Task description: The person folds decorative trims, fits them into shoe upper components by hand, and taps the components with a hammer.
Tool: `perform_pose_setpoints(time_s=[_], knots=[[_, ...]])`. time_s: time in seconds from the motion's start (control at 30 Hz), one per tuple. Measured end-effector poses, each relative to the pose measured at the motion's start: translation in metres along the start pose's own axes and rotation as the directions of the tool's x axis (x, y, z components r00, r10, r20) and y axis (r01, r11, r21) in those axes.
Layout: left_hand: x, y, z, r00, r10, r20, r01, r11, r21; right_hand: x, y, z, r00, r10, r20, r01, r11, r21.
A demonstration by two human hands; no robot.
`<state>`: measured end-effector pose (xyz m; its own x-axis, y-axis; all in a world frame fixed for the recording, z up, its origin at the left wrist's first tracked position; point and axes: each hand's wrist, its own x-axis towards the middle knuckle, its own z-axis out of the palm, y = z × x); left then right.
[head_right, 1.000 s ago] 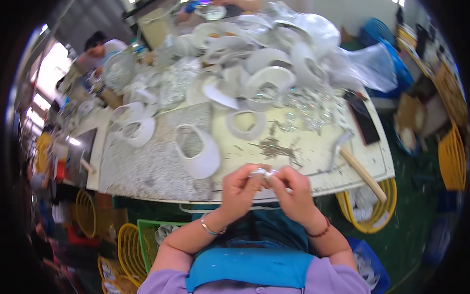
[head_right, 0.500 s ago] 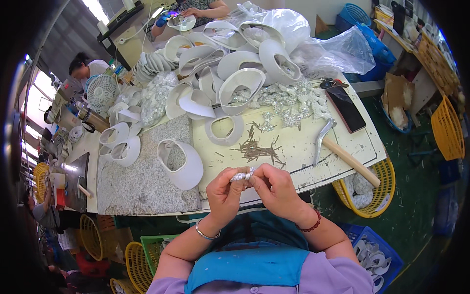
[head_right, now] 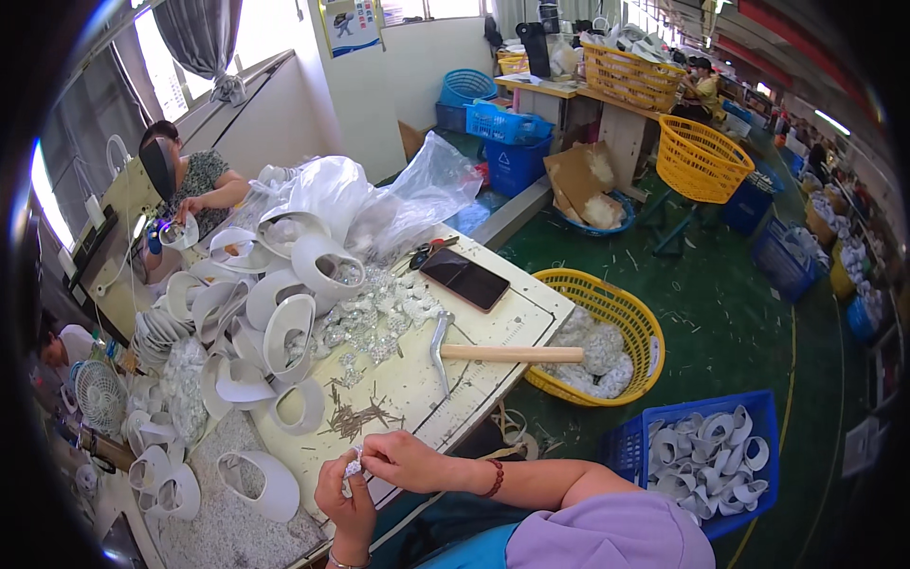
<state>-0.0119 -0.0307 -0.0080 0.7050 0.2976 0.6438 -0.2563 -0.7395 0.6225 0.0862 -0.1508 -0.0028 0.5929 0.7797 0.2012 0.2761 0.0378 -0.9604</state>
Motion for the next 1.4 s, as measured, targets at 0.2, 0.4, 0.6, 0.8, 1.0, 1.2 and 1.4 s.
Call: perform_pose_setpoints(time_s=[0.2, 0.4, 0.6, 0.8, 1.0, 1.2, 1.4], knots=[[-0.002, 0.002, -0.005, 0.990, -0.129, 0.057, 0.131, 0.990, -0.045, 0.004, 0.012, -0.003, 0.989, 0.085, 0.124, -0.116, 0.957, 0.265], [-0.003, -0.005, -0.003, 0.978, -0.202, 0.059, 0.209, 0.960, -0.186, 0.005, 0.009, -0.004, 0.980, 0.082, 0.181, -0.137, 0.941, 0.311], [-0.007, -0.008, 0.000, 0.966, -0.251, 0.064, 0.259, 0.946, -0.195, 0.005, 0.019, 0.001, 0.983, 0.104, 0.151, -0.145, 0.947, 0.288], [-0.007, -0.012, 0.003, 0.982, -0.182, 0.045, 0.187, 0.967, -0.173, 0.005, 0.015, -0.003, 0.967, 0.146, 0.208, -0.208, 0.925, 0.319], [-0.014, -0.020, 0.005, 0.923, -0.372, 0.102, 0.384, 0.855, -0.349, 0.006, 0.012, 0.000, 0.948, 0.216, 0.235, -0.294, 0.877, 0.380], [-0.012, -0.022, 0.007, 0.945, -0.315, 0.090, 0.328, 0.910, -0.253, 0.006, 0.025, 0.006, 0.983, 0.154, 0.096, -0.171, 0.963, 0.207], [-0.004, -0.007, -0.004, 0.967, -0.218, 0.130, 0.211, 0.975, 0.064, 0.010, 0.004, -0.001, 0.990, 0.138, 0.039, -0.135, 0.988, -0.072]])
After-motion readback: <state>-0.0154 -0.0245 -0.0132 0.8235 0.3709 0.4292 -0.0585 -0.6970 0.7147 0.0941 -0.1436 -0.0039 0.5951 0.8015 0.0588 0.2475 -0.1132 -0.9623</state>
